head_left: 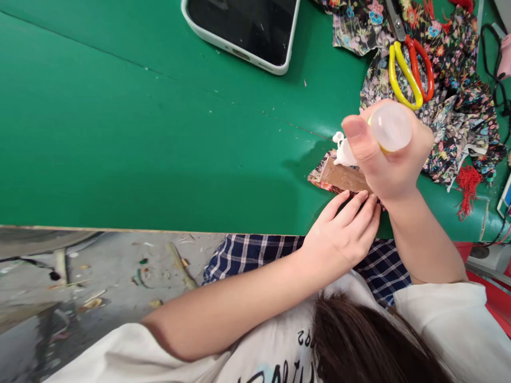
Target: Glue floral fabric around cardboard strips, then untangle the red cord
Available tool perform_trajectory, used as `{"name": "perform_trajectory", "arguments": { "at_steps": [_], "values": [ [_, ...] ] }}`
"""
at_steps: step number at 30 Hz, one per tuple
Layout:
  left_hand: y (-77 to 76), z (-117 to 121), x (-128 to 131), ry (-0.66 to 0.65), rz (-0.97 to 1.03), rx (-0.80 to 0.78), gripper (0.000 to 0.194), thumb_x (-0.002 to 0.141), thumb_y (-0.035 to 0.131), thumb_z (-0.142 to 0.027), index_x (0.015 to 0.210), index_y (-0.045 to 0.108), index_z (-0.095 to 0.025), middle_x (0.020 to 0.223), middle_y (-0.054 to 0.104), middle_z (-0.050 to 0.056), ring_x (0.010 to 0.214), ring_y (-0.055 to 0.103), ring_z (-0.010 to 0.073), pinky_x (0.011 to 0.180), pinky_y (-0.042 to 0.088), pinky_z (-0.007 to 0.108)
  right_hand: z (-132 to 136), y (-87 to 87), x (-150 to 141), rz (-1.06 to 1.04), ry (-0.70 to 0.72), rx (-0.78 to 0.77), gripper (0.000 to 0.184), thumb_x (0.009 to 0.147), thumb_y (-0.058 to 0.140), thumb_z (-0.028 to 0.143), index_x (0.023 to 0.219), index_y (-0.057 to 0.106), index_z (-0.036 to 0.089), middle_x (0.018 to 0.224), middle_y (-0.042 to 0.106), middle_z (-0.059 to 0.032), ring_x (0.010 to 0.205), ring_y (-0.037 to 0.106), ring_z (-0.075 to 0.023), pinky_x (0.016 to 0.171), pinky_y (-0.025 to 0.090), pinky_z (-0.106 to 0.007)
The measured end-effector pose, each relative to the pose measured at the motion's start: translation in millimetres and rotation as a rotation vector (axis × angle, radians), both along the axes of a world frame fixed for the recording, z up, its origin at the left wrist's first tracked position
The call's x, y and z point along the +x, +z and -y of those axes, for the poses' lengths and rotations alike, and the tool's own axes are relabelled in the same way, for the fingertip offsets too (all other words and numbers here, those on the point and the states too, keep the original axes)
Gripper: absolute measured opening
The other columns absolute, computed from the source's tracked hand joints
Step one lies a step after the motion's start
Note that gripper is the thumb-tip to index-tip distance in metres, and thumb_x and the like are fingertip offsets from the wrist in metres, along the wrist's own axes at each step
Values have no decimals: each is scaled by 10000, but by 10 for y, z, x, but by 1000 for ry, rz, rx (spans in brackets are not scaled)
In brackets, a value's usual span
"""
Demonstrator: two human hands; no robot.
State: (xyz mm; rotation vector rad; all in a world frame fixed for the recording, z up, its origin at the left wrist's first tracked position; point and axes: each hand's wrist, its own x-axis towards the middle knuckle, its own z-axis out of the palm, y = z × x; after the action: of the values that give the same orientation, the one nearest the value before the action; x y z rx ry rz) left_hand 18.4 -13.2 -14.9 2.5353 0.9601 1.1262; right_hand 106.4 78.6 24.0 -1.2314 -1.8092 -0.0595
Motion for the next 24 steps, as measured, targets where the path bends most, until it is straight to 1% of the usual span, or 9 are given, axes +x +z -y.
{"name": "perform_trajectory", "arguments": {
  "at_steps": [4, 9, 12, 15, 17, 21, 24],
  "values": [
    [3, 3, -7, -7, -9, -6, 205, 852, 558, -147, 1020, 670, -111, 1126, 698, 85, 1030, 650, 206, 925, 521, 377, -7, -6, 1, -17, -3, 36, 516, 839, 462, 579, 518, 484, 175, 463, 470, 36, 454, 438, -63, 468, 367, -220],
    [7, 6, -14, -13, -27, -13, 232, 858, 547, -148, 1056, 662, -110, 1136, 694, 83, 1043, 643, 205, 944, 508, 377, -1, 5, 18, 31, 20, 1, 502, 854, 464, 545, 511, 472, 179, 462, 461, 44, 452, 420, -58, 459, 347, -218],
    [4, 5, -12, -10, -19, -15, 223, 849, 556, -150, 1039, 667, -109, 1132, 696, 81, 1040, 642, 207, 943, 507, 375, -3, 12, 23, 17, 3, -6, 515, 850, 435, 585, 517, 460, 192, 462, 466, 41, 460, 449, -72, 472, 369, -237],
    [-5, 5, -7, -5, -7, -12, 217, 836, 573, -149, 1025, 670, -104, 1126, 698, 82, 1039, 643, 212, 942, 505, 380, -5, 21, 27, 29, 49, -37, 501, 849, 432, 592, 529, 452, 207, 467, 477, 37, 472, 484, -86, 488, 390, -253],
    [-10, 8, -5, -1, -6, -12, 222, 839, 573, -148, 1035, 668, -106, 1127, 698, 78, 1044, 641, 208, 952, 500, 379, -2, 27, 28, 42, 57, -64, 495, 857, 423, 586, 533, 438, 213, 475, 476, 37, 479, 481, -86, 491, 387, -253],
    [-11, 13, -8, 4, -23, -14, 224, 856, 554, -151, 1045, 672, -127, 1136, 696, 66, 1054, 638, 197, 962, 497, 366, 3, 24, 18, -12, -18, -75, 548, 841, 380, 645, 510, 394, 208, 471, 433, 42, 472, 422, -73, 488, 357, -250],
    [-6, 13, -10, 1, -27, -11, 224, 856, 559, -159, 1046, 673, -125, 1140, 695, 68, 1051, 641, 200, 960, 500, 369, -5, 17, 25, -94, -17, -75, 564, 830, 406, 641, 488, 391, 193, 473, 381, 52, 467, 403, -58, 498, 363, -237]
  ]
}}
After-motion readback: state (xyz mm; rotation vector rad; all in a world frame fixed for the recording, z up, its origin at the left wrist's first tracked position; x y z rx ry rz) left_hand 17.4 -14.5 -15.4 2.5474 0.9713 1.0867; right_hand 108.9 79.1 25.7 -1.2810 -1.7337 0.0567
